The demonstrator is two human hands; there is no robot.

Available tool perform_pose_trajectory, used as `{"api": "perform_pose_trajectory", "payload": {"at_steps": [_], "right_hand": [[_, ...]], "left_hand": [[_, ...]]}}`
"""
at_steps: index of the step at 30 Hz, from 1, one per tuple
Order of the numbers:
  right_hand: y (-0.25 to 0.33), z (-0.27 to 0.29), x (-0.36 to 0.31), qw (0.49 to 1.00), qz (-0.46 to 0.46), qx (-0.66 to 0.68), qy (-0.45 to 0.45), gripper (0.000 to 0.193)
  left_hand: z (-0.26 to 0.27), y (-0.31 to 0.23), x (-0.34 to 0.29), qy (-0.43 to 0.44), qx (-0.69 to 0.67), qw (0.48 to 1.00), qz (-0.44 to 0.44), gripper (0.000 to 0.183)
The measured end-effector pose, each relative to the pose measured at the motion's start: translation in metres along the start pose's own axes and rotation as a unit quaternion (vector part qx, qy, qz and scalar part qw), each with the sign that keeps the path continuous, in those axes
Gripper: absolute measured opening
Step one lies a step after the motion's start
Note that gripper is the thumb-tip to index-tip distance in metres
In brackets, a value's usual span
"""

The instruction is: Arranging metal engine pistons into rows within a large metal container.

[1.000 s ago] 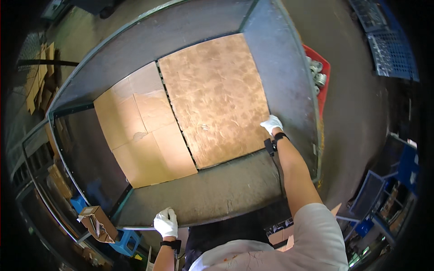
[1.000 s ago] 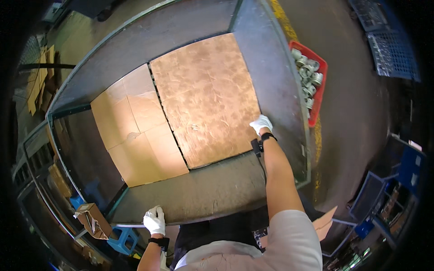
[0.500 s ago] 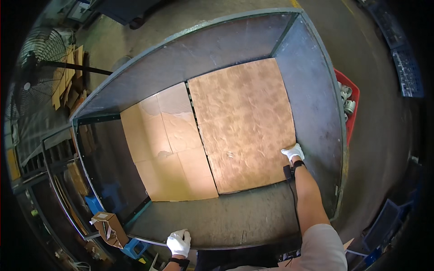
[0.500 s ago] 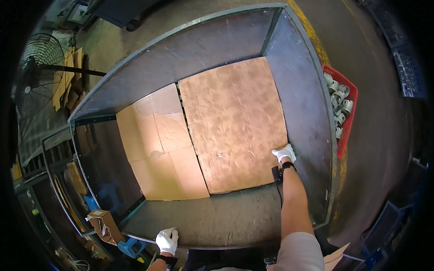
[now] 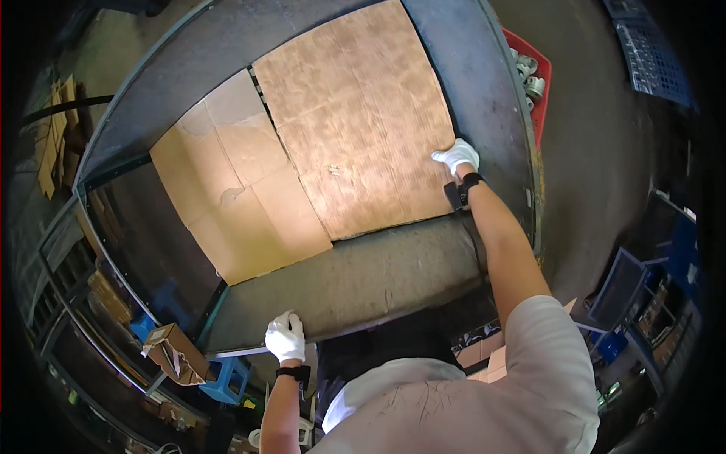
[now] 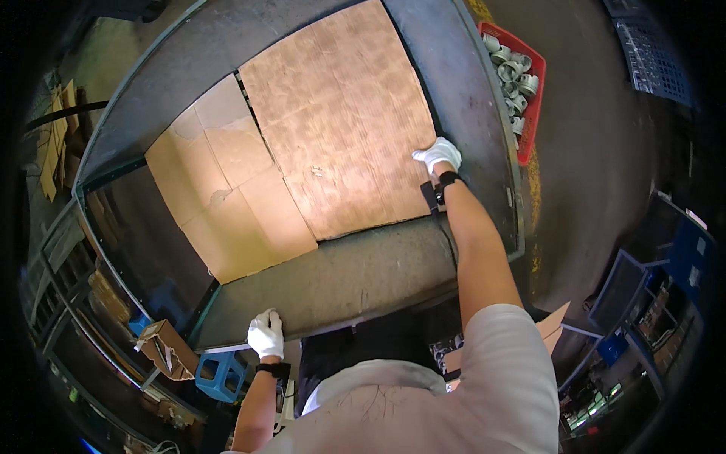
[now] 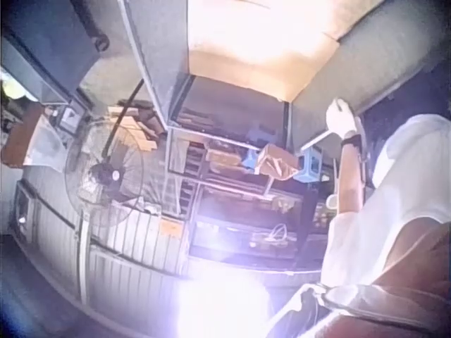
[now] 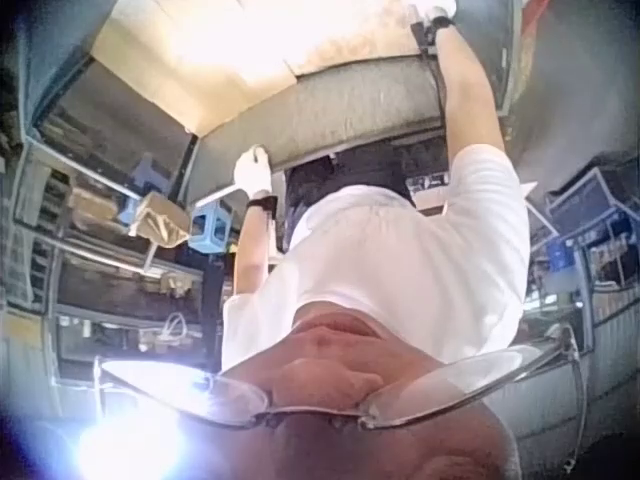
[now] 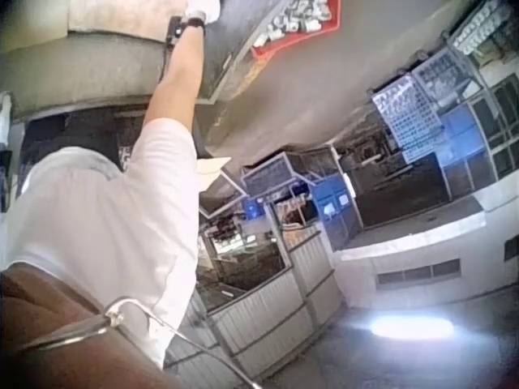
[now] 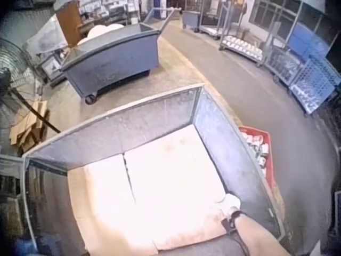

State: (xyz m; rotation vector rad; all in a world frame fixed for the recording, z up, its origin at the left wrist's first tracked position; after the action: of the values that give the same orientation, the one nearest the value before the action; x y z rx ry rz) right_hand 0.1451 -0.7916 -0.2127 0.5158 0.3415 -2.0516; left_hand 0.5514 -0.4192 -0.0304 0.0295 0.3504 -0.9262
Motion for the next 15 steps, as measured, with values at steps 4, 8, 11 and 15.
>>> {"api": "perform_pose_trajectory", "payload": {"at_steps": [4, 8, 11, 15], "right_hand": [[-0.021, 0.028, -0.012, 0.915, 0.135, 0.324, 0.199, 0.05], [0.003, 0.07, -0.076, 0.89, 0.148, 0.378, 0.209, 0.042], [0.032, 0.106, -0.146, 0.882, 0.175, 0.389, 0.199, 0.042], [0.049, 0.121, -0.219, 0.819, 0.181, 0.519, 0.165, 0.04]], "left_hand": [[0.005, -0.004, 0.001, 0.019, 0.011, 1.0, -0.004, 0.026], [0.006, -0.002, -0.002, 0.025, 0.022, 0.999, 0.005, 0.03], [0.002, 0.009, -0.009, 0.027, 0.022, 0.999, -0.021, 0.032], [-0.004, 0.016, -0.007, 0.073, 0.023, 0.996, -0.037, 0.035]]}}
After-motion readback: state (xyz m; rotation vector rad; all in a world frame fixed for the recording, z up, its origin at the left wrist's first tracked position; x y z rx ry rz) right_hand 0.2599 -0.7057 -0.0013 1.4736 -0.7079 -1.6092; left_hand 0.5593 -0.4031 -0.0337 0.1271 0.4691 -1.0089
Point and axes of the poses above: each hand's wrist, its own x-axis towards the middle knuckle, its own z-axis out of the back of the hand, y = z × x, the point moved 1 cm from there along x, towards the middle knuckle, and after that the axes turned 13 degrees about -y, right-handed, at the moved point
